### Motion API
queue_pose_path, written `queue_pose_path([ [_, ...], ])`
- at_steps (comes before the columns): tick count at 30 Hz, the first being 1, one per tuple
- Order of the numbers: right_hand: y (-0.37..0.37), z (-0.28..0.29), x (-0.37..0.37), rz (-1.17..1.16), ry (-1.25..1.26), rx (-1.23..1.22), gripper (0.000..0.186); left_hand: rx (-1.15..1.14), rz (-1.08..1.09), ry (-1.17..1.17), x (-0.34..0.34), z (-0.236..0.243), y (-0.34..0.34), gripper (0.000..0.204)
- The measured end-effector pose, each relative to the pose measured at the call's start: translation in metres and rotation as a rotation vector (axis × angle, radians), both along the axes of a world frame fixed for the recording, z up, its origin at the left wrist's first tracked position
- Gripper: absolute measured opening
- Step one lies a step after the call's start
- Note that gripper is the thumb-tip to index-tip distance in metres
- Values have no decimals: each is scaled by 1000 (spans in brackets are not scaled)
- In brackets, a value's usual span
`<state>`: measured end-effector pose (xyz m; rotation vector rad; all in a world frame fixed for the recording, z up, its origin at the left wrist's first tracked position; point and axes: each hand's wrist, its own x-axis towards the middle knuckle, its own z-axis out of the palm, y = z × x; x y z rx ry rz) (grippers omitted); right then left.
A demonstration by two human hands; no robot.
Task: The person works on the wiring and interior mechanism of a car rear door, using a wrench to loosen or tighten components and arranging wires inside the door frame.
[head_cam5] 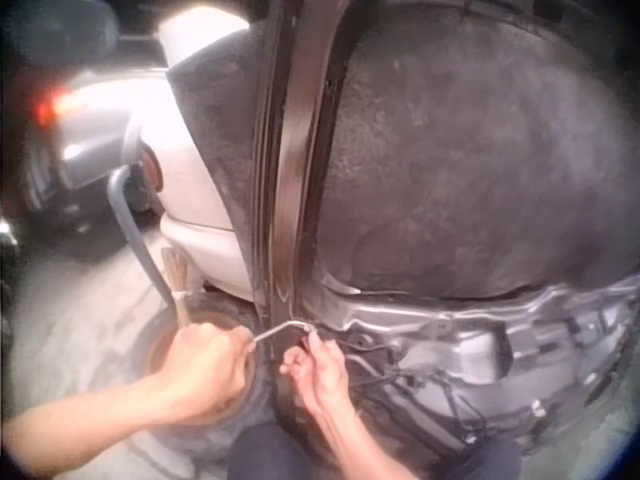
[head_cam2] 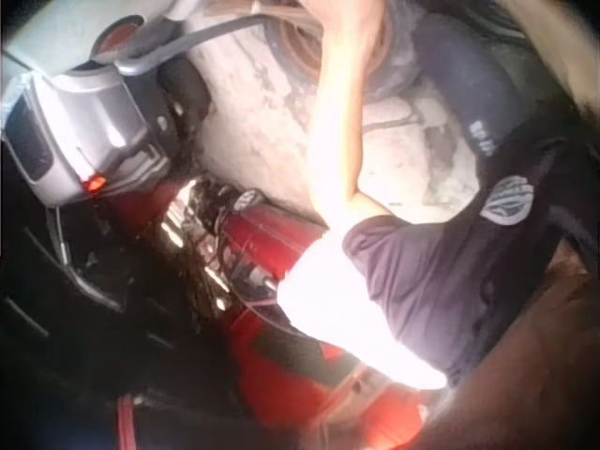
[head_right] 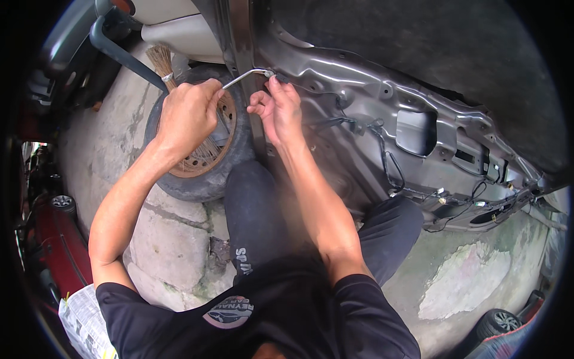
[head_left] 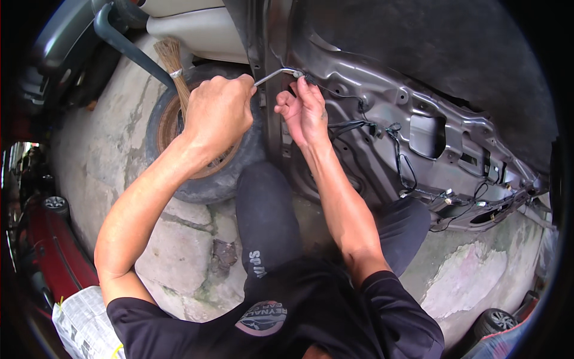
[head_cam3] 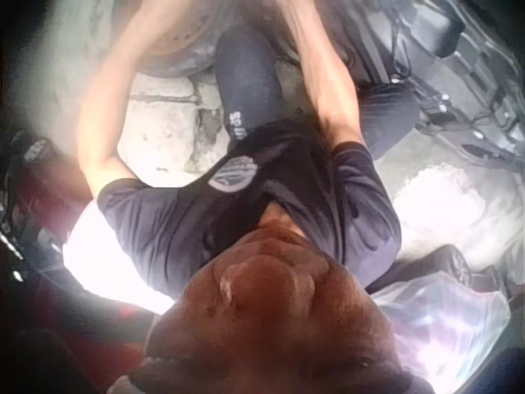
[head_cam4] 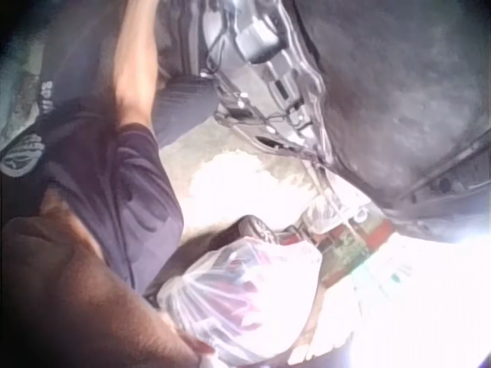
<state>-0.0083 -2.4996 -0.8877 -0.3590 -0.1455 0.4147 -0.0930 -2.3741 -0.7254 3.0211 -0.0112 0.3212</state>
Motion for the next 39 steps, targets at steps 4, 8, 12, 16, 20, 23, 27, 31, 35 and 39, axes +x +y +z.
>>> queue_pose_path([
  [4, 5, -1, 1, -5, -17, 33, 22, -80, -89, -34, 3, -12, 22, 12],
  [8, 3, -2, 2, 3, -17, 34, 22, -43, -162, -42, 5, -17, 30, 11],
  [12, 0, 1, 1, 22, 13, 34, 22, -44, -175, -82, 3, -24, 31, 12],
  [16, -2, 1, 2, 35, 18, 28, 21, -84, -208, -230, -2, -39, 29, 15],
  [20, -3, -3, 4, 52, 26, 58, 20, -108, -219, -293, -1, -56, 33, 14],
  [23, -5, -2, 4, 49, 22, 58, 20, -134, -235, -309, 1, -66, 37, 17],
  [27, -6, 2, 2, 42, 29, 35, 21, -425, -132, -345, -9, -87, 28, 13],
  [31, -6, -1, 3, 67, -3, 26, 21, -903, 144, -207, -28, -112, 6, 18],
  [35, -9, 22, -16, -33, -2, -176, 26, -1173, 146, -354, -33, -130, -21, 19],
  [39, -31, 33, -63, -241, -257, -751, 33, -1283, 19, -361, -31, -128, -52, 18],
])
